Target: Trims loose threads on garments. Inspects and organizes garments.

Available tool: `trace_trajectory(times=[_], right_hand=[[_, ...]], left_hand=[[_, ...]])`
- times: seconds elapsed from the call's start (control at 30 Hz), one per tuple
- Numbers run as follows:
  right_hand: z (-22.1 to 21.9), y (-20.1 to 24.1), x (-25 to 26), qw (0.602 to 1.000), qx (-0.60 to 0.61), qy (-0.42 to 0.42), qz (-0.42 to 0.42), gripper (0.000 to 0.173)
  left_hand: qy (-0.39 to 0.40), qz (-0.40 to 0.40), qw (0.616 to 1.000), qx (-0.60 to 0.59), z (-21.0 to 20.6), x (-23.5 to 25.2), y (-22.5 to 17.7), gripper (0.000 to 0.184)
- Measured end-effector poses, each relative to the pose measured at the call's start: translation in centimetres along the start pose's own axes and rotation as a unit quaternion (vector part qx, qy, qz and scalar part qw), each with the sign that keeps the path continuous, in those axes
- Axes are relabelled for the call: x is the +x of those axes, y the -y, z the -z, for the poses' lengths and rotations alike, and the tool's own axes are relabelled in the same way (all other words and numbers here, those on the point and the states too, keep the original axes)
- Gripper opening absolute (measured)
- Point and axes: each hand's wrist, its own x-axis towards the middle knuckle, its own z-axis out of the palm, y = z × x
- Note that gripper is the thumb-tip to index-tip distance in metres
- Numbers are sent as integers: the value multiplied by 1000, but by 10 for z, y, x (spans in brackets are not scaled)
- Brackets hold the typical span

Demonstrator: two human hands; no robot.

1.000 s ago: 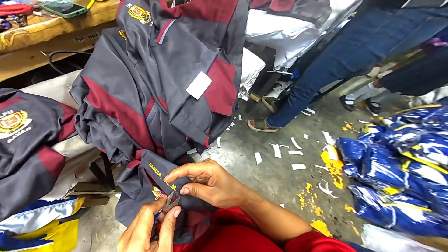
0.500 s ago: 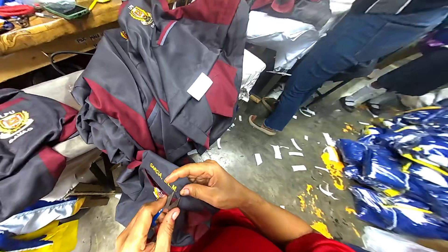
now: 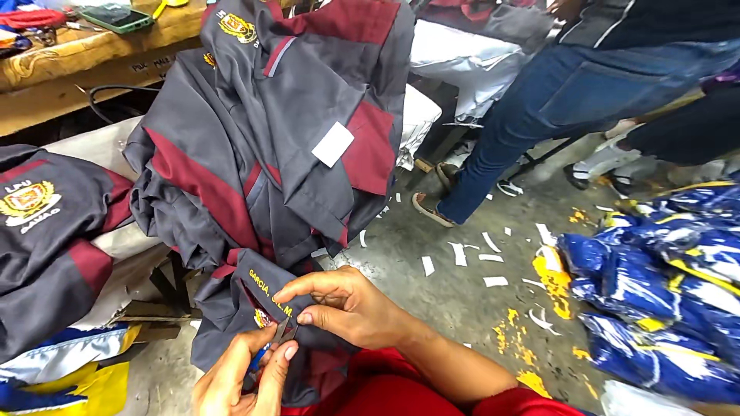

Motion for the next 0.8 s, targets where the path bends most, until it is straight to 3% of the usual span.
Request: trace_trajectory(times=[0.17,0.37,0.53,0.8], right_hand=[[-2,-4,2,999,35,-12,7,28],[-1,-5,2,999,52,-15,-8,29],[-7,-6,1,999,23,-25,10,26],[-12,-4,-1,999,-34,-28,17,24]], left_hand=[[-5,23,993,-112,-2,2,4,17],[-33,-39,999,-19,-6,-1,12,19],[-21,3,996,-87,-4,1,8,13],[-38,6,998,-44,-6,0,5,10]])
